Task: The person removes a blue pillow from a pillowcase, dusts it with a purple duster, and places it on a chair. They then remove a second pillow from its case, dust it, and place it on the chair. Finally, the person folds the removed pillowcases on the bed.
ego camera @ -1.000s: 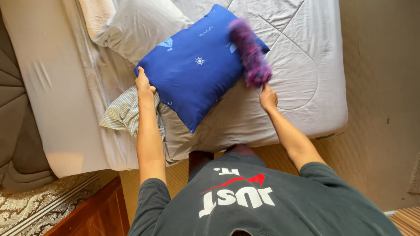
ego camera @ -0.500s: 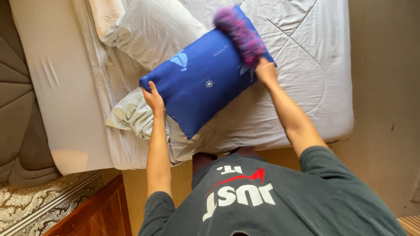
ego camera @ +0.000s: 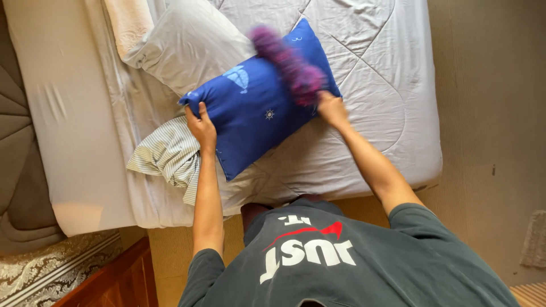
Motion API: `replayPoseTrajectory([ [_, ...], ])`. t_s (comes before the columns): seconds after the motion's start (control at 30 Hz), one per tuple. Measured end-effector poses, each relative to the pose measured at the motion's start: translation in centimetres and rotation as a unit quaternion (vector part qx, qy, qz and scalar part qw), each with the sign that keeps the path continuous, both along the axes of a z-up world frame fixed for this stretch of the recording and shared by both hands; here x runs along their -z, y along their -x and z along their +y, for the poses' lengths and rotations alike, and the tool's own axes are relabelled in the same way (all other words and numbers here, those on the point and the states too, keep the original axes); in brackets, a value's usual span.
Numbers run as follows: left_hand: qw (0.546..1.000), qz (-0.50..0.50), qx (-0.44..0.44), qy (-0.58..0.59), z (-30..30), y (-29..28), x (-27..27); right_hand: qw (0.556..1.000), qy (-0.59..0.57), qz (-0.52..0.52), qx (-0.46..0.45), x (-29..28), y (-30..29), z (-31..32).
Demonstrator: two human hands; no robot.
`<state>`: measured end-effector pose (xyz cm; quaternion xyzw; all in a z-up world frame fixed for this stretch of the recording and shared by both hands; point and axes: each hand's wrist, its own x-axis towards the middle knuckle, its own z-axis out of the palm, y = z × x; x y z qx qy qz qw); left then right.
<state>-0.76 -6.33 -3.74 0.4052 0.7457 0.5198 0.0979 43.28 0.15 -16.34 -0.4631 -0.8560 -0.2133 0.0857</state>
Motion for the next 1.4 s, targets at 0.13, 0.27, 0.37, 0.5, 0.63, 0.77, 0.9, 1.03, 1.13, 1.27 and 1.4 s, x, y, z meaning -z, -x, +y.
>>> replayPoseTrajectory([
  [0.13,0.998,0.057,0.024,-0.022,2.0,-5.4,-4.7,0.748,0.355,0.361,0.429,3.8,-6.4,2.5],
  [0.27,0.984,-0.03,0.1,-0.145,5.6,-11.6,-11.5,0.636,0.264,0.567,0.452,5.9,-4.0,-0.6],
  [0.37,0.956,-0.058,0.191,-0.213,7.3,-15.0,-18.4,0.601,0.261,0.637,0.406,-1.1,-0.7,-2.3],
  [0.5,0.843,0.105,0.358,-0.389,6.5,-14.6,-25.9,0.621,0.212,0.685,0.317,-4.9,-0.5,-1.1],
  [0.63,0.816,0.198,0.356,-0.41,4.4,-10.4,-26.4,0.663,0.125,0.692,0.257,-10.4,-0.2,-2.1],
  [0.77,0.939,0.046,0.188,-0.286,2.8,-4.2,-12.2,0.721,0.173,0.649,0.17,-10.8,2.7,-4.0],
  [0.9,0.989,0.069,0.106,-0.081,-1.5,-2.3,2.0,0.796,0.344,0.476,0.148,-7.8,8.2,-5.7],
  [1.03,0.994,-0.05,0.02,0.094,-2.9,1.7,15.0,0.817,0.455,0.293,0.202,-4.5,12.2,-6.9],
  [1.13,0.956,-0.282,0.012,0.086,-1.3,3.9,15.3,0.805,0.433,0.346,0.212,-5.8,14.4,-9.1],
  [1.27,0.957,-0.087,-0.13,0.245,3.3,-3.8,14.5,0.826,0.372,0.402,0.132,-6.9,16.7,-13.3],
  [1.4,0.643,0.393,-0.391,0.528,5.5,-9.4,9.8,0.892,0.236,0.385,0.011,-8.2,18.4,-14.8],
])
